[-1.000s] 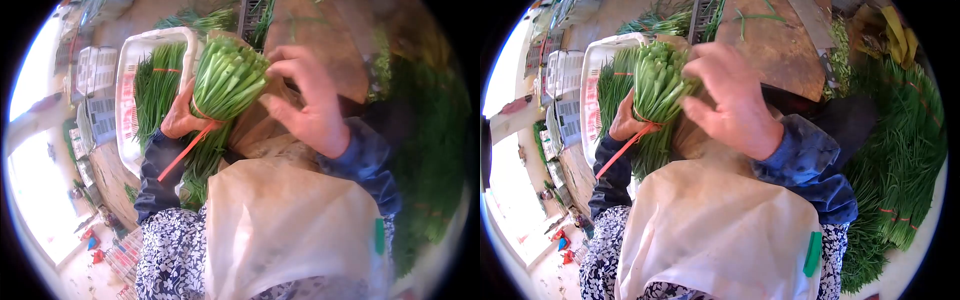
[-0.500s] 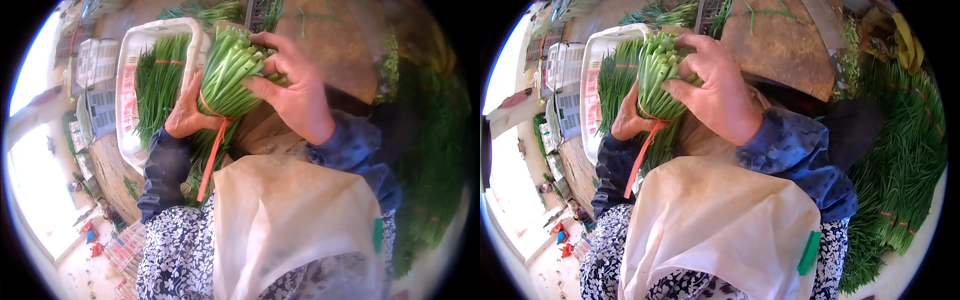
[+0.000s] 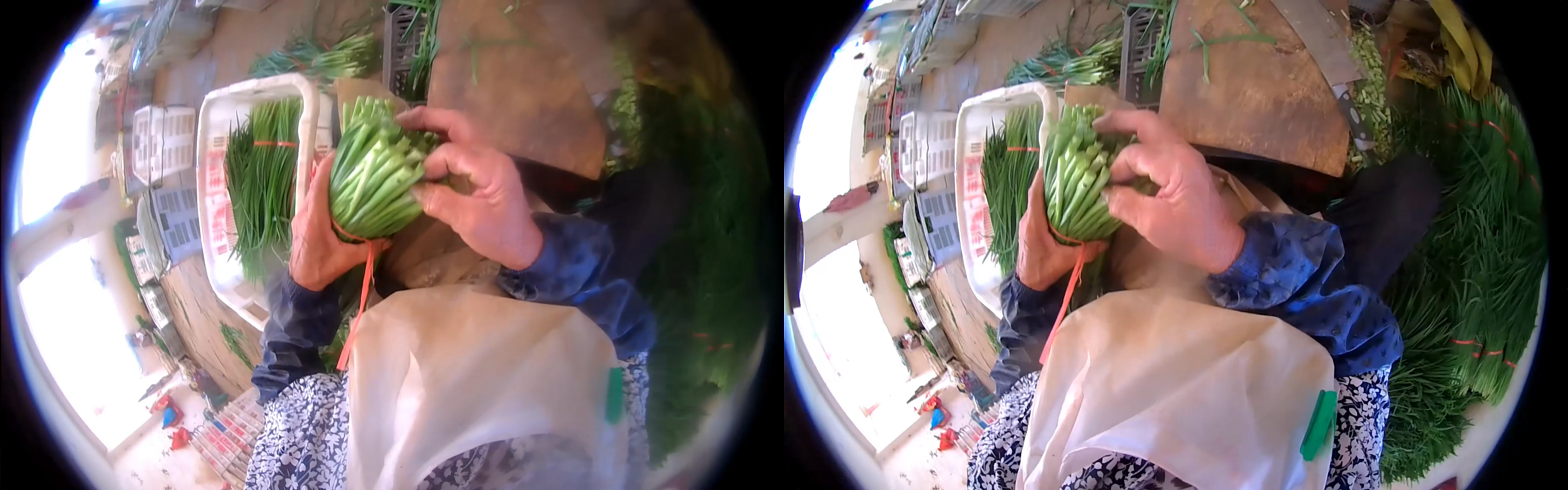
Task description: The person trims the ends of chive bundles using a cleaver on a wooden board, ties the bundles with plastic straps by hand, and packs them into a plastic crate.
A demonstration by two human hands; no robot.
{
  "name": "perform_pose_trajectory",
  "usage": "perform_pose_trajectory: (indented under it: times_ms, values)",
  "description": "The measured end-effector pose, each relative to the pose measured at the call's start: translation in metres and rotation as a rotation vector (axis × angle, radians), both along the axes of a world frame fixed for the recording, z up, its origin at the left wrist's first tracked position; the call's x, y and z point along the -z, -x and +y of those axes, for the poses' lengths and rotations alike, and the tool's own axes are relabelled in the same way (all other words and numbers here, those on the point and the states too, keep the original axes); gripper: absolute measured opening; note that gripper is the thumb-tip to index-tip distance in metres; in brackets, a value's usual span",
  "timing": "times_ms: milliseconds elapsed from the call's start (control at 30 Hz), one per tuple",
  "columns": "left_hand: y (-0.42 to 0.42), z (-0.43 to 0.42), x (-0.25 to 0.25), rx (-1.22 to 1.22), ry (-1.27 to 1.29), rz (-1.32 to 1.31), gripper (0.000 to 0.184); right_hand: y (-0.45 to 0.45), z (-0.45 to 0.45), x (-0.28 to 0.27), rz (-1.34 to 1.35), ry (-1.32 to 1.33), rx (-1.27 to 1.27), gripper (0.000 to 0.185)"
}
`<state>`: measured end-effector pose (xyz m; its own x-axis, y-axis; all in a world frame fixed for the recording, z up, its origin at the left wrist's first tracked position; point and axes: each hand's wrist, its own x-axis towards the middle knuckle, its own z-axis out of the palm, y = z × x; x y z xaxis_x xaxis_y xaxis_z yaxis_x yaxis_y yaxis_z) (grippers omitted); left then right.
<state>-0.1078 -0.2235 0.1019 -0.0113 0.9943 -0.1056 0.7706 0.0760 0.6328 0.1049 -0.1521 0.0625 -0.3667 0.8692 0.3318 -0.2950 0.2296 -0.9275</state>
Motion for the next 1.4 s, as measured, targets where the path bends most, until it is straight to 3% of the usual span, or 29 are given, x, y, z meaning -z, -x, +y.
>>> perform_pose_trajectory:
  times_ms: [233, 300, 433, 533, 600, 700, 733, 833, 867, 900, 933, 1000, 1067, 1100, 1200, 1267, 1333, 1400]
  values:
    - [0.001, 0.003, -0.003, 0.018, 0.054, -0.034, 0.106, -0.009, -0.005, 0.000, 0.141, 0.166, 0.017, 0.006]
    - [0.004, 0.003, -0.001, 0.075, 0.045, 0.005, 0.104, -0.017, -0.003, 0.002, 0.263, 0.327, 0.009, 0.005]
    - [-0.002, 0.007, -0.004, 0.101, 0.047, -0.012, 0.106, -0.037, -0.001, 0.001, 0.140, 0.403, -0.046, 0.005]
    - [0.000, 0.007, -0.005, 0.088, 0.071, -0.029, 0.108, -0.051, 0.006, 0.000, 0.124, 0.265, 0.042, 0.003]
    - [0.009, 0.007, -0.003, 0.119, 0.080, -0.011, 0.111, -0.072, 0.019, -0.005, 0.224, 0.431, 0.148, 0.006]
    - [0.011, 0.009, -0.001, 0.132, 0.082, -0.006, 0.112, -0.108, 0.027, -0.005, 0.102, 0.579, 0.330, 0.011]
    - [0.012, 0.009, -0.001, 0.124, 0.082, -0.008, 0.112, -0.133, 0.038, 0.004, 0.068, 0.465, 0.340, 0.015]
    - [0.024, 0.006, 0.001, 0.136, 0.087, 0.009, 0.115, -0.225, 0.071, 0.022, -0.268, 0.161, 0.897, 0.019]
    - [0.028, 0.006, 0.004, 0.132, 0.086, 0.003, 0.115, -0.273, 0.088, 0.041, -0.276, 0.251, 1.059, 0.020]
    - [0.032, 0.004, 0.006, 0.135, 0.095, -0.036, 0.114, -0.312, 0.098, 0.049, -1.060, 0.383, 1.095, 0.027]
    - [0.032, 0.003, 0.006, 0.141, 0.103, -0.072, 0.114, -0.308, 0.093, 0.054, -1.061, 0.380, 1.095, 0.027]
    - [0.031, 0.006, 0.004, 0.148, 0.107, -0.061, 0.112, -0.278, 0.078, 0.071, -1.759, -0.262, 0.774, 0.038]
    - [0.030, 0.007, 0.002, 0.166, 0.104, -0.102, 0.111, -0.193, 0.073, 0.046, -1.253, -0.460, 0.577, 0.044]
    - [0.030, 0.006, 0.002, 0.167, 0.111, -0.102, 0.110, -0.143, 0.061, 0.021, -0.900, -0.195, 0.395, 0.045]
    - [0.030, 0.005, 0.002, 0.192, 0.092, -0.064, 0.110, -0.047, 0.048, -0.001, -0.277, 0.168, -0.099, 0.029]
    - [0.031, 0.001, 0.001, 0.134, 0.119, -0.092, 0.112, -0.009, 0.051, 0.010, -0.266, 0.060, -0.128, 0.024]
    - [0.026, 0.001, -0.007, 0.205, 0.032, 0.290, 0.117, 0.004, 0.059, 0.010, -0.250, -0.062, -0.173, 0.021]
    - [0.010, -0.012, -0.010, 0.150, -0.030, 0.406, 0.120, 0.000, 0.062, 0.000, -0.247, 0.101, -0.323, 0.008]
